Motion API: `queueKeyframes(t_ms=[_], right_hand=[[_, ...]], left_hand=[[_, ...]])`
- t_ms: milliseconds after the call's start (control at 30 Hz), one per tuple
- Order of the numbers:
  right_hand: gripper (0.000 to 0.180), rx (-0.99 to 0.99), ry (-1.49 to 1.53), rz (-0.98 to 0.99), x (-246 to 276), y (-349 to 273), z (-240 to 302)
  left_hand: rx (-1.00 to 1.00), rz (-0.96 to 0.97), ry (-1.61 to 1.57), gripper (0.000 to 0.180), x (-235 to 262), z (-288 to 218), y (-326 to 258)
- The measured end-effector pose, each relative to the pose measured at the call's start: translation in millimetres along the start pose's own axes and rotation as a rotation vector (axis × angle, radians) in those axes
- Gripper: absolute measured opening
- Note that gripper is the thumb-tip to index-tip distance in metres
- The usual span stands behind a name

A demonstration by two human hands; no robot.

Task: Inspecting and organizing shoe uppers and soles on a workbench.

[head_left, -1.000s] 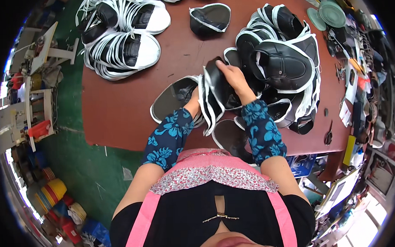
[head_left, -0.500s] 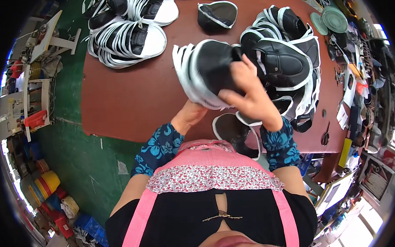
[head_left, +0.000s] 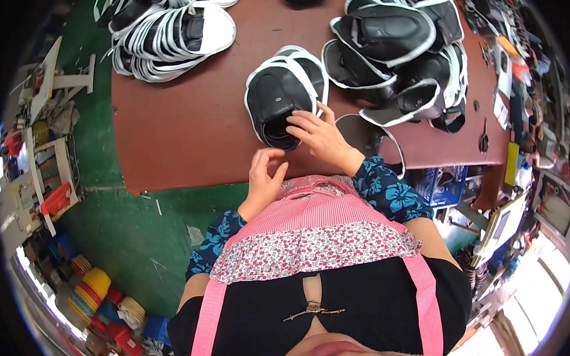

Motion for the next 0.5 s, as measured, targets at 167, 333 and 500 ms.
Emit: queueKeyframes(t_ms=[167, 333, 500], right_hand=[[0.045, -0.329, 0.222, -0.364, 66, -65, -22], [0.039, -0.618, 0.122, -0.791, 146, -189, -96], [0.028, -1.215, 0.093, -1.282, 161, -417, -282]], left_hand=[[-0.450, 0.008, 0.790, 0.080, -56, -18, 48], [-0.151, 0.102, 0.796, 0.055, -92, 73, 128], [-0.072, 0.300, 0.930, 0.039, -131, 92, 151]])
Point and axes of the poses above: each hand's wrist, its own y-axis towards the middle knuckle, its own x-axis out of the back of the hand, z = x × y, the point moved 6 cm from there along y, towards the middle knuckle, and after that the axes turned 2 degrees about -x, right-handed, at the moved point
